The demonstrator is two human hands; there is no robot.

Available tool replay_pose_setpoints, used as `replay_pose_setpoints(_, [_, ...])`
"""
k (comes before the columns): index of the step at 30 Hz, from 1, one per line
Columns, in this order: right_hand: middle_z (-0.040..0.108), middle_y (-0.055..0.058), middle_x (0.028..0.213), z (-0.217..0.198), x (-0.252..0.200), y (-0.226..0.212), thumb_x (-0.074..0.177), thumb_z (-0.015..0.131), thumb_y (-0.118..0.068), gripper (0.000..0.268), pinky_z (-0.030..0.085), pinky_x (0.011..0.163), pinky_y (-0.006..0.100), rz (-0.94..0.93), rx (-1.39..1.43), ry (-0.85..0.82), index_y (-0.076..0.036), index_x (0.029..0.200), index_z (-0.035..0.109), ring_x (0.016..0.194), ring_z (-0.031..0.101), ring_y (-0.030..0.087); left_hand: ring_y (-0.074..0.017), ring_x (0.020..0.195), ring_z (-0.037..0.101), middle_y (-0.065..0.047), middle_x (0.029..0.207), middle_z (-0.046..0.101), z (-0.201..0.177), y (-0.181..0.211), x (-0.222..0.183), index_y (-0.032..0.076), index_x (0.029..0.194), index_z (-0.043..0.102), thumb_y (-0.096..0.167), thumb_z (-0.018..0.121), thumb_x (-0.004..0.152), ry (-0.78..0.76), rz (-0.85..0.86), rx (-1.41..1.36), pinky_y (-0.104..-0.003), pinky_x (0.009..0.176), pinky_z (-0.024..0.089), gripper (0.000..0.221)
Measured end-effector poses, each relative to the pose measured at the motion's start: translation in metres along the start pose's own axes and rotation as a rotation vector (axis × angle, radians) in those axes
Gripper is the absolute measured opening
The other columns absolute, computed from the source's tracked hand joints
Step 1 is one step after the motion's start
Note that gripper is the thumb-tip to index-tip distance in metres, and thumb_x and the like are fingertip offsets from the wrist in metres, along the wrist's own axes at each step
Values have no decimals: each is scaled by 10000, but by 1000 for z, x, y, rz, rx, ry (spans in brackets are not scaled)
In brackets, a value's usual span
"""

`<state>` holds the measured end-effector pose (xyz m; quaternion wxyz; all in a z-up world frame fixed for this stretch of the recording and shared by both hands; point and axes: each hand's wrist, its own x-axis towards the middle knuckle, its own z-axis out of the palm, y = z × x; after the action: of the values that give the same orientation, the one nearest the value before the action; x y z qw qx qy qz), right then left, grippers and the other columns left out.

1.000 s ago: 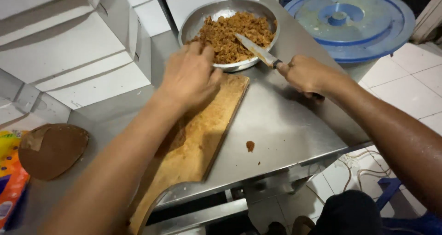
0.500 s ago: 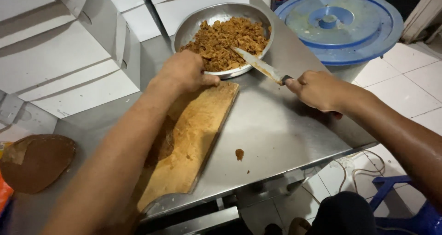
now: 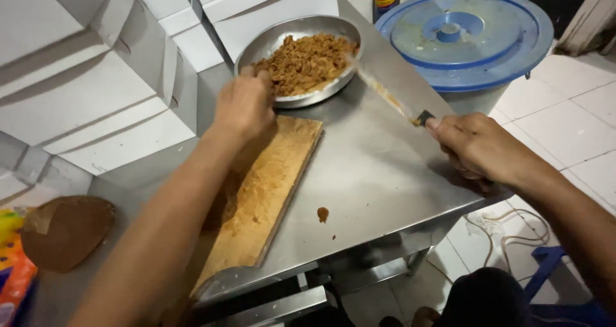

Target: Shaving palm sugar from a block into a bowl using a knife

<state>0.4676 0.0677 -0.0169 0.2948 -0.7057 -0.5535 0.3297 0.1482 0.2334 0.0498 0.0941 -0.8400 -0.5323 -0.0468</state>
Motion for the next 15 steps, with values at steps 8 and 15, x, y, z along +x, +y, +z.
replay_pose_setpoints(8, [322, 91, 494, 20, 1, -2, 1058, 541, -403, 486, 205, 213, 332, -46, 798, -26, -35, 749, 467, 336, 249, 165, -277, 1056, 683, -63, 1132, 772, 8, 21, -2, 165, 1235, 724, 282, 642, 956, -320, 77, -281, -413, 857, 522, 314])
replay_pose_setpoints(15, [323, 89, 501, 22, -6, -6, 1063, 534, -417, 484, 93, 316, 322, -6, 834, -4, -61, 748, 447, 353, 257, 160, -204, 1104, 690, 25, 1231, 757, 51, 7, 22, 212, 1294, 707, 337, 650, 966, -278, 236, -301, -361, 882, 528, 356])
